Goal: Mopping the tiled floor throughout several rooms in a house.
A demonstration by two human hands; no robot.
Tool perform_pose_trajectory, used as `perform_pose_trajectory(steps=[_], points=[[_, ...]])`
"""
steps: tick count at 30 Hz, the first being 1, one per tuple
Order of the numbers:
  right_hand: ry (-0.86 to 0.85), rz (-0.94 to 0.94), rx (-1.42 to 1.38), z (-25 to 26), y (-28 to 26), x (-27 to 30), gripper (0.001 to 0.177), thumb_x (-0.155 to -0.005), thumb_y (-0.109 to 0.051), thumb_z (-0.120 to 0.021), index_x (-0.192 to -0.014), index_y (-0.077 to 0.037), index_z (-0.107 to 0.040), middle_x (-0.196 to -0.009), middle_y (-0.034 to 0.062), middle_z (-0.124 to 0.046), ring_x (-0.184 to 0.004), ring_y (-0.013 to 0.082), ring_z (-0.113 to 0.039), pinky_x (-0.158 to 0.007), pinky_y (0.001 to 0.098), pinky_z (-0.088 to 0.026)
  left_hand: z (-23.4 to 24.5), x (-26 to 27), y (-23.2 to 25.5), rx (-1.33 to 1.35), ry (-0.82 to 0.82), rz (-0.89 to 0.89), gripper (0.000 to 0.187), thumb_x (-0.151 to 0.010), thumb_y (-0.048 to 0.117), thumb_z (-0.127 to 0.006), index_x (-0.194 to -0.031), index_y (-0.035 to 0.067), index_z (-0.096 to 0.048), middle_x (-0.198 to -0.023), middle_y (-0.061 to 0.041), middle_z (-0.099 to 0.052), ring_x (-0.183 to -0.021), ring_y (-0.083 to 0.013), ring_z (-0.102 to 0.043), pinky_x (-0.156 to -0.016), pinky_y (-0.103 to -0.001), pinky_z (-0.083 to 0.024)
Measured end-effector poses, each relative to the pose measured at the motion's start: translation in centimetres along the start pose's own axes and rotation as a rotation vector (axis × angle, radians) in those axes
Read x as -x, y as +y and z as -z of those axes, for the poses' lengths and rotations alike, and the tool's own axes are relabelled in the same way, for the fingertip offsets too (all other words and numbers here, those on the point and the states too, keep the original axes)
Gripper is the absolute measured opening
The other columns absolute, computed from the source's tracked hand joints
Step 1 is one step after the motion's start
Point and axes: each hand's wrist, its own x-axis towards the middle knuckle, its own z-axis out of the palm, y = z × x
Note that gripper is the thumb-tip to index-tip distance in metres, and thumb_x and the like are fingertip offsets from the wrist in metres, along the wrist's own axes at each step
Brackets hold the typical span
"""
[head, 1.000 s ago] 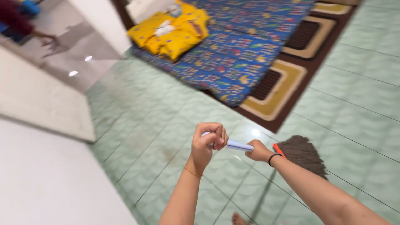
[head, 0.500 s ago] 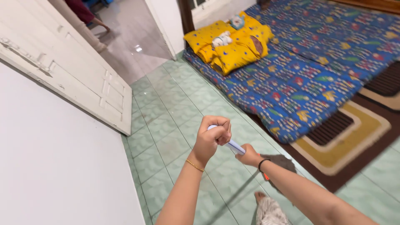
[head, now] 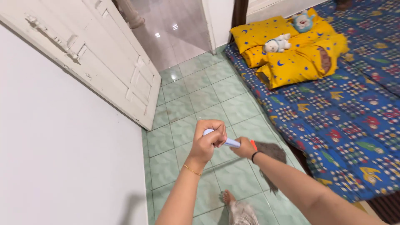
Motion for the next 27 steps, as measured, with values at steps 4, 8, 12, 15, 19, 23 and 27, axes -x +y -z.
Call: perform_pose_trajectory(steps=[4,8,12,15,19,23,27], points=[[-0.023,0.033,0.005,1.4,-0.5,-10.3,0.021,-0.079,-0.027,-0.079,-0.081,-0.006,-0.078,-0.070,0.0062,-0.072,-0.066,0.0154,-0.066,-0.063,0.0374,-0.053,5.4,-6.9,-2.6,-0.072,0.066,0.049,0.012,-0.073,0.001,-0.056,-0.064,-0.001,-0.048,-0.062,-0.004,-0.049,-0.054,-0.0097,-0.040,-0.048,-0.027,-0.028],[0.013,0.141,0.036,2.8,-1.1,-19.3,0.025,-0.067,-0.024,-0.085,-0.085,-0.009,-0.079,-0.077,0.0045,-0.076,-0.073,0.0136,-0.071,-0.067,0.0348,-0.055,10.1,-12.9,-6.2,-0.122,0.037,0.044,0.010,-0.076,0.001,-0.060,-0.071,0.000,-0.052,-0.066,-0.003,-0.053,-0.058,-0.0091,-0.045,-0.052,-0.027,-0.038],[-0.072,0.122,-0.179,6.3,-2.8,-26.0,0.028,-0.064,-0.023,-0.083,-0.087,-0.009,-0.080,-0.087,0.0075,-0.079,-0.079,0.0145,-0.073,-0.069,0.0360,-0.058,14.4,-20.3,-8.9,-0.123,-0.235,-0.061,0.026,-0.087,-0.001,-0.060,-0.069,0.004,-0.041,-0.065,0.001,-0.044,-0.064,-0.0061,-0.043,-0.067,-0.028,-0.046],[-0.049,0.081,-0.058,6.3,-5.8,-34.1,0.032,-0.068,-0.032,-0.085,-0.089,-0.008,-0.080,-0.086,0.0125,-0.078,-0.080,0.0177,-0.074,-0.072,0.0370,-0.058,18.8,-28.0,-7.7,-0.069,-0.019,0.075,0.010,-0.079,0.001,-0.059,-0.072,0.000,-0.052,-0.069,-0.002,-0.056,-0.062,-0.0084,-0.051,-0.057,-0.026,-0.042],[0.049,0.027,0.219,4.5,-8.6,-44.2,0.033,-0.072,-0.036,-0.084,-0.087,-0.006,-0.080,-0.080,0.0153,-0.078,-0.078,0.0238,-0.077,-0.074,0.0377,-0.057,29.1,-36.1,-7.5,-0.101,0.103,0.005,0.009,-0.075,0.002,-0.061,-0.079,0.000,-0.052,-0.071,0.000,-0.052,-0.055,-0.0083,-0.045,-0.049,-0.026,-0.035],[0.031,0.109,0.266,3.5,-11.8,-54.2,0.034,-0.069,-0.033,-0.087,-0.086,-0.004,-0.078,-0.081,0.0160,-0.076,-0.079,0.0267,-0.075,-0.074,0.0386,-0.057,37.4,-43.1,-6.2,0.069,0.089,0.030,0.026,-0.081,0.001,-0.053,-0.061,0.002,-0.037,-0.056,-0.003,-0.040,-0.051,-0.0119,-0.040,-0.050,-0.029,-0.032],[-0.107,-0.077,0.161,3.3,-18.6,-60.2,0.030,-0.074,-0.031,-0.082,-0.090,-0.005,-0.078,-0.082,0.0145,-0.079,-0.079,0.0262,-0.077,-0.074,0.0388,-0.059,43.0,-48.7,-5.1,0.062,0.154,0.022,0.029,-0.078,-0.002,-0.053,-0.057,0.004,-0.033,-0.053,-0.003,-0.036,-0.050,-0.0118,-0.036,-0.050,-0.029,-0.031]])
